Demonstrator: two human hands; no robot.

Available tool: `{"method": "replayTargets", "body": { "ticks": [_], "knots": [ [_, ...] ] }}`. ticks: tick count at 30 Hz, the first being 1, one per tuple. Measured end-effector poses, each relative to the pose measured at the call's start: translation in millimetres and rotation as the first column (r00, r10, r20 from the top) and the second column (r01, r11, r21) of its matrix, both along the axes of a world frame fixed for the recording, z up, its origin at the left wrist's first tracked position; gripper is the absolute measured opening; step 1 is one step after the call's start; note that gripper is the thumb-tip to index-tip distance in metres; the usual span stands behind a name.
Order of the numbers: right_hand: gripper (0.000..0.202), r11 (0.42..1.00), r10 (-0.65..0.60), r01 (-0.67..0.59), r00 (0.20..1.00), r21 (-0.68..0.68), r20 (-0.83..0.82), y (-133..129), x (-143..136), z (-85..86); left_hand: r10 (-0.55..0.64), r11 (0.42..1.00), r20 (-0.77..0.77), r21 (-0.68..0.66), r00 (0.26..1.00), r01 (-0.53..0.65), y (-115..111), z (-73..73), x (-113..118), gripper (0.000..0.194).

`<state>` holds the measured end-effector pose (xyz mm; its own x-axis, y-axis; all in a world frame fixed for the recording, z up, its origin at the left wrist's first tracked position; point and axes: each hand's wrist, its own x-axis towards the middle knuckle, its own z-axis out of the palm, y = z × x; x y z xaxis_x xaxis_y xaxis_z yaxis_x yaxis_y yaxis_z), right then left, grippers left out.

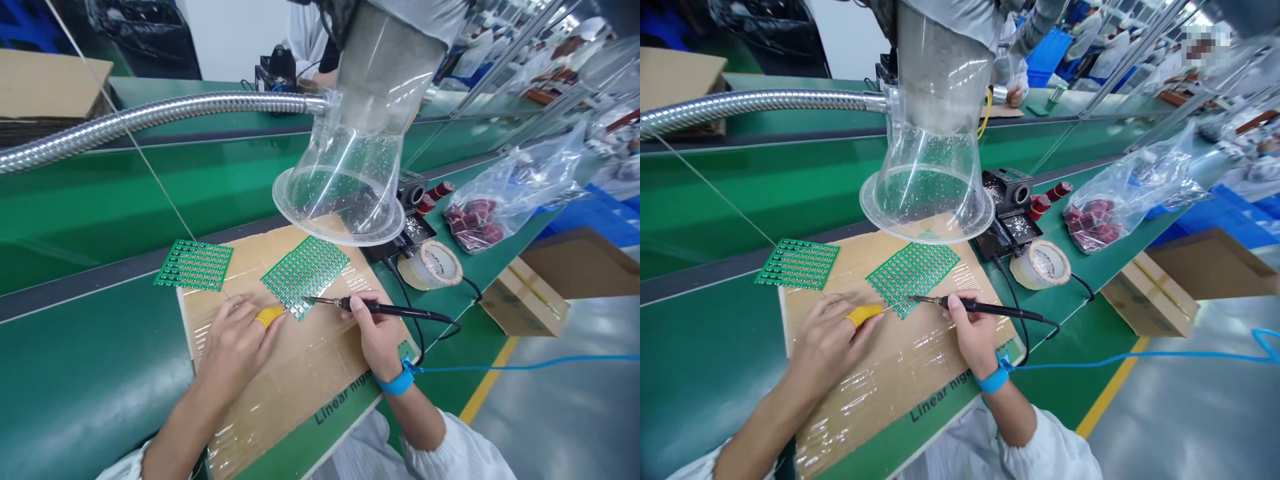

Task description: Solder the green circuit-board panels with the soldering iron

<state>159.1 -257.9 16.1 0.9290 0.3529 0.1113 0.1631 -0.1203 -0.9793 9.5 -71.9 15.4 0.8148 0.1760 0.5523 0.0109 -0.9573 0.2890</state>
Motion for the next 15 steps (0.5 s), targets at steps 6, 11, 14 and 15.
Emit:
{"method": "replayTargets", "body": {
  "ticks": [6,11,14,15],
  "knots": [
    [0.024,0.998,-0.010,0.009,1.000,-0.055,-0.018,-1.6,1.1,0.7,0.001,1.000,-0.028,-0.008,1.000,-0.001,0.1,-0.4,-2.5,0.005],
    [0.018,0.999,0.002,-0.002,1.000,-0.045,-0.007,0.7,0.4,0.7,-0.010,1.000,-0.020,-0.003,1.000,0.010,-0.1,1.0,-0.6,0.007],
    [0.017,0.999,0.012,-0.012,1.000,-0.048,0.002,0.7,0.6,1.2,-0.006,1.000,-0.024,0.008,1.000,0.006,-0.4,1.2,0.4,0.005],
    [0.017,0.999,0.014,-0.014,1.000,-0.049,0.002,0.6,0.7,1.3,-0.003,1.000,-0.026,0.014,1.000,0.003,-0.6,1.1,0.8,0.005]
  ]
}}
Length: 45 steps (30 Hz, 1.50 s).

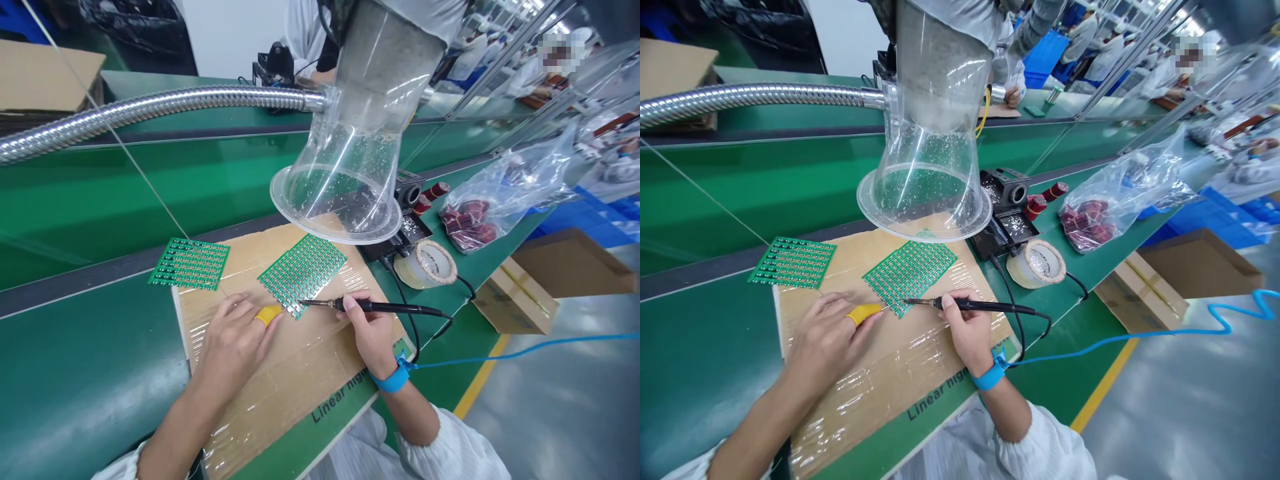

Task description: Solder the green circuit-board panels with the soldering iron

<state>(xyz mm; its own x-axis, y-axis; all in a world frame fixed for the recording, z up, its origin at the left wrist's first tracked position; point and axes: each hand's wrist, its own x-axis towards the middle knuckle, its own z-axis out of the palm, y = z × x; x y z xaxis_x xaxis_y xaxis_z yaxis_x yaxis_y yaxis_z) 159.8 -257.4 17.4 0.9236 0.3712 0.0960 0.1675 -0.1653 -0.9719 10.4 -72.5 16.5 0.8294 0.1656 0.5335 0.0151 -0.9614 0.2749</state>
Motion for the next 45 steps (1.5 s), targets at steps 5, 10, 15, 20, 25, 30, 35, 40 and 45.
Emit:
{"method": "replayTargets", "body": {
  "ticks": [5,10,15,20,25,30,35,40,45],
  "knots": [
    [0.020,1.000,0.011,-0.011,1.000,0.000,-0.020,-0.2,-0.4,-0.1,0.011,1.000,-0.003,0.029,1.000,-0.011,-0.9,-0.8,1.7,0.009],
    [0.024,1.000,0.000,0.000,1.000,-0.008,-0.015,-1.4,-0.8,0.9,0.026,0.999,0.003,0.026,1.000,-0.026,1.1,2.1,-1.7,0.010],
    [0.024,1.000,-0.013,0.014,0.999,0.022,-0.050,-1.3,2.4,8.8,0.094,0.996,0.010,-0.004,0.996,-0.094,8.6,7.7,-2.2,0.016],
    [0.022,0.996,0.047,-0.043,0.998,0.077,-0.051,12.6,6.5,13.6,0.123,0.992,-0.003,0.022,0.992,-0.123,13.8,6.3,5.8,0.029],
    [0.023,0.995,0.059,-0.055,0.997,0.077,-0.058,22.5,6.9,4.2,0.083,0.996,0.006,0.029,0.996,-0.084,17.8,2.6,5.4,0.033],
    [0.022,0.997,0.061,-0.058,0.996,0.054,-0.057,22.1,6.1,0.8,0.083,0.997,-0.033,-0.002,0.996,-0.083,20.2,2.2,2.0,0.036],
    [0.023,0.997,0.065,-0.062,0.996,0.046,-0.063,23.5,5.2,2.2,0.099,0.995,-0.023,-0.010,0.995,-0.100,18.4,0.6,3.5,0.034],
    [0.026,0.995,0.089,-0.086,0.994,0.039,-0.070,23.5,5.1,2.0,0.169,0.985,-0.016,0.023,0.986,-0.168,16.2,-1.8,4.7,0.036],
    [0.023,0.992,0.124,-0.121,0.989,0.041,-0.076,23.5,4.8,0.5,0.153,0.986,-0.023,0.067,0.988,-0.151,16.6,-0.8,4.7,0.037]
  ]
}}
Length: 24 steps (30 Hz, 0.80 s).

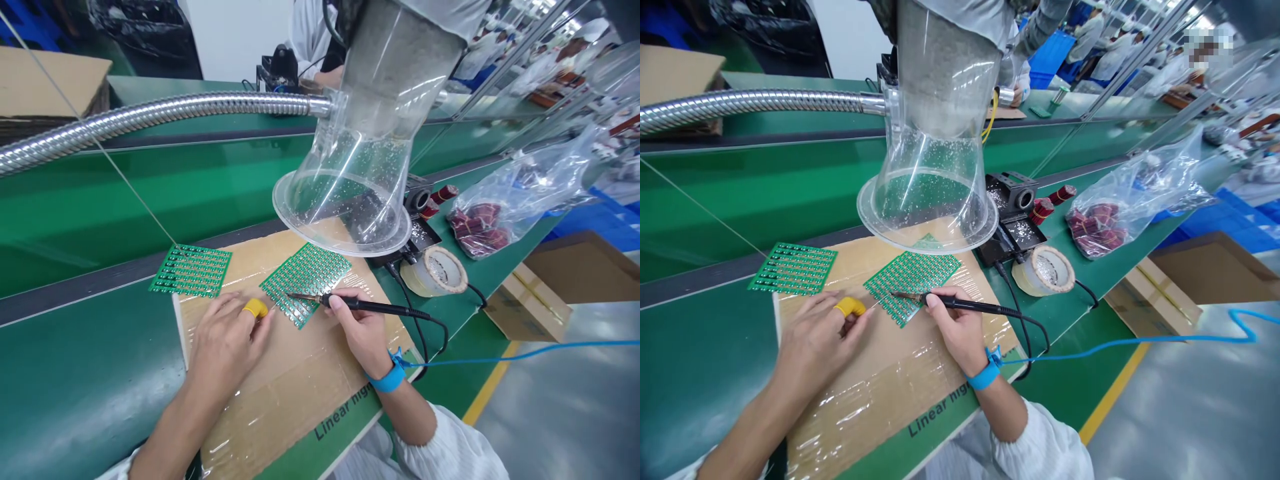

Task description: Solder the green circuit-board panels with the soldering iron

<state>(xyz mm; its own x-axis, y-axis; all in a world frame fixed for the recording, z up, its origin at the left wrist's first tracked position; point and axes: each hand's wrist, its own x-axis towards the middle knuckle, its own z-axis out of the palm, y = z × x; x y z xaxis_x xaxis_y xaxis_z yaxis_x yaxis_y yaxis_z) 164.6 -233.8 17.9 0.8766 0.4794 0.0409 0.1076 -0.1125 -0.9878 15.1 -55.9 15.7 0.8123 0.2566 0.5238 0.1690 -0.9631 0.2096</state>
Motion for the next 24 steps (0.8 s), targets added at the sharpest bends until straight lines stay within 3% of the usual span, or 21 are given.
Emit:
{"method": "replayTargets", "body": {
  "ticks": [18,24],
  "knots": [
    [0.022,1.000,0.008,-0.008,1.000,0.006,0.004,0.1,-0.8,-2.9,0.012,0.999,0.010,0.031,1.000,-0.012,-3.7,0.6,4.9,0.032],
    [0.025,1.000,-0.003,0.003,1.000,0.012,-0.005,-0.3,-0.5,-1.0,0.011,1.000,0.020,-0.016,1.000,-0.010,-4.1,2.2,3.9,0.028]
  ]
}}
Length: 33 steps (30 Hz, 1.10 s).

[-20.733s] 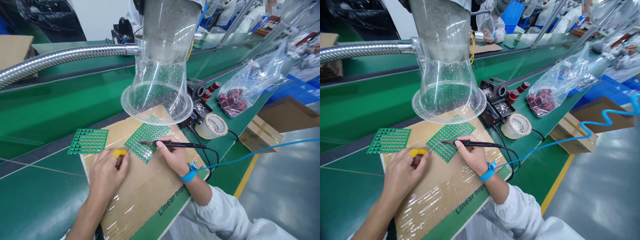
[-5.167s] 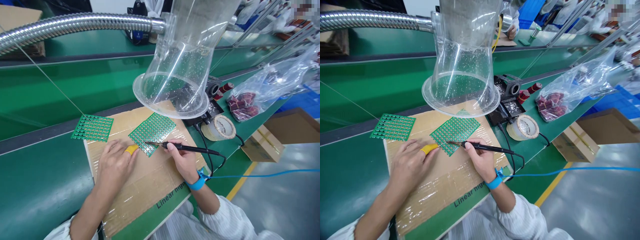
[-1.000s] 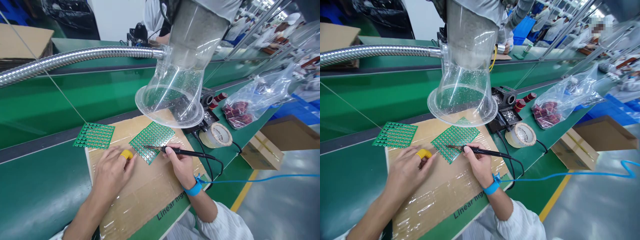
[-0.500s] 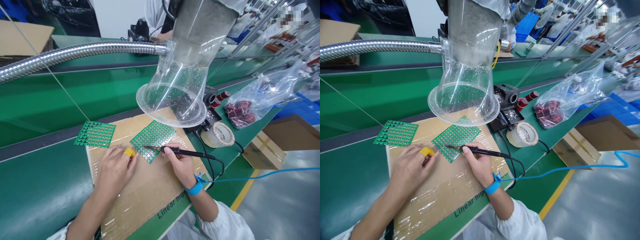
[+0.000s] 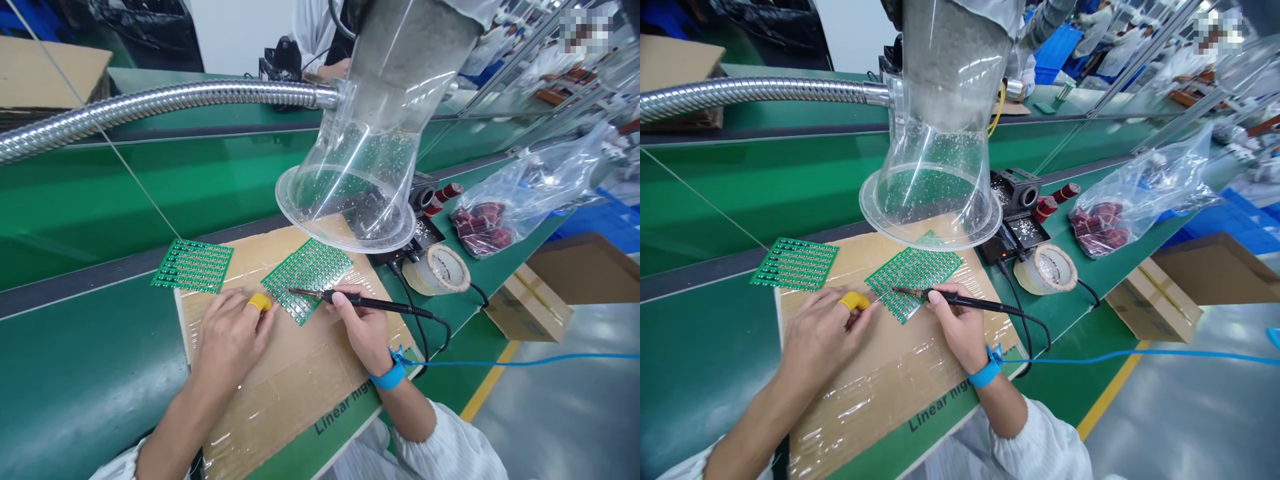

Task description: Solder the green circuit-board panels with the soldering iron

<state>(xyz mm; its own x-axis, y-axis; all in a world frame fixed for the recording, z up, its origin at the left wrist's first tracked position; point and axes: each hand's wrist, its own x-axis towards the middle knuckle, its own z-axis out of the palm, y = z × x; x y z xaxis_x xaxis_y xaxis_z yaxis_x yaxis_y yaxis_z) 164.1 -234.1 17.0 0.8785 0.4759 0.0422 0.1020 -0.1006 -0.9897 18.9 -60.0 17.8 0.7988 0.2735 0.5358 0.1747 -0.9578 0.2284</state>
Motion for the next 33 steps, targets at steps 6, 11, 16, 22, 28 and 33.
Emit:
{"method": "replayTargets", "body": {
  "ticks": [6,11,16,22,28,33],
  "knots": [
    [0.023,0.999,0.004,-0.004,1.000,0.037,0.012,-0.8,-0.1,1.0,0.011,1.000,0.004,0.016,1.000,-0.011,3.9,1.7,-2.2,0.031],
    [0.021,1.000,0.018,-0.019,0.999,0.023,0.039,-2.6,0.4,-6.0,0.032,0.997,-0.011,0.065,0.999,-0.031,6.8,0.5,-1.0,0.036],
    [0.020,0.999,0.045,-0.046,0.997,0.014,0.061,-3.7,1.5,-12.0,0.066,0.996,-0.040,0.068,0.997,-0.063,8.0,-1.1,2.7,0.033],
    [0.016,0.995,0.095,-0.093,0.991,-0.029,0.098,-4.0,1.1,-9.3,0.065,0.996,-0.065,0.069,0.996,-0.061,8.5,0.3,2.4,0.033],
    [0.015,0.995,0.090,-0.084,0.989,-0.053,0.120,-2.3,0.8,-6.2,0.058,0.995,-0.077,0.088,0.995,-0.051,9.2,0.9,2.6,0.036],
    [0.017,0.995,0.091,-0.087,0.993,-0.052,0.076,-1.6,0.8,-7.8,0.074,0.994,-0.097,0.086,0.992,-0.066,7.4,-0.9,7.6,0.035]
  ]
}}
